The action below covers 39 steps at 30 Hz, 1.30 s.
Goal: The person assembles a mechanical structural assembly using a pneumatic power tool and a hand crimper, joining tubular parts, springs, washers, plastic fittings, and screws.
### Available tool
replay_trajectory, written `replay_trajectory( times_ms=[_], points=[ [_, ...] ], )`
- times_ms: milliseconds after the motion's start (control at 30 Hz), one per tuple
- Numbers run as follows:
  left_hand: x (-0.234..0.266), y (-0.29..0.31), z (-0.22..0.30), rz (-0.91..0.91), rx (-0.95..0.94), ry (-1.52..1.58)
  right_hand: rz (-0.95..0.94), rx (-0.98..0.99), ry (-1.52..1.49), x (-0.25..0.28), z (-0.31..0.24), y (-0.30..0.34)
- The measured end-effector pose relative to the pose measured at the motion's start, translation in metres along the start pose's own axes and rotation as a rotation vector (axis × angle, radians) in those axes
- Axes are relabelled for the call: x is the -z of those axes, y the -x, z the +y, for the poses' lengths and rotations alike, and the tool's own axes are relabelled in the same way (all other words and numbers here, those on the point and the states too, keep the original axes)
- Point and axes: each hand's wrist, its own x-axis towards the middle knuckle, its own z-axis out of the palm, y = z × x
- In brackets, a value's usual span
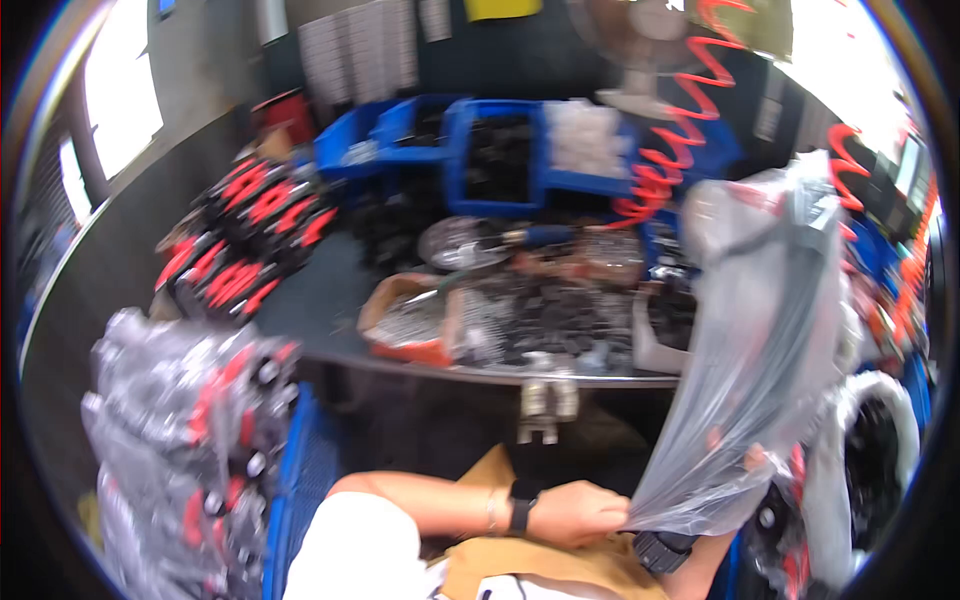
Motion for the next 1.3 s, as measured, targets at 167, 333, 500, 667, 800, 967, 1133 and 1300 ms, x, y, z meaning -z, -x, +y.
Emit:
replay_trajectory(
  times_ms=[167,333,500,667,800,967,1133,1300],
  points=[
    [0.097,-0.025,0.027,0.137,-0.061,-0.471,-0.283,-0.209,-0.046,-0.031,0.066,-0.069],
    [0.201,0.033,0.058,0.118,-0.289,-1.882,-0.458,-0.287,-0.002,-0.060,0.102,-0.112],
    [0.229,0.096,0.137,-0.067,-0.273,-2.018,-0.525,-0.255,0.075,-0.080,0.121,-0.157],
    [0.249,0.137,0.274,0.342,0.268,-2.273,-0.531,-0.219,0.164,-0.102,0.151,-0.183],
    [0.262,0.188,0.394,0.974,1.197,-2.215,-0.520,-0.189,0.238,-0.124,0.179,-0.187],
    [0.240,0.339,0.487,1.791,1.167,-1.070,-0.866,-0.244,0.341,-0.151,0.186,-0.112],
    [0.175,0.426,0.495,1.915,1.308,-0.948,-0.865,-0.487,0.429,-0.177,0.182,-0.072],
    [0.149,0.454,0.509,1.871,1.744,-1.053,-0.980,-0.504,0.480,-0.190,0.185,-0.068]
  ],
)
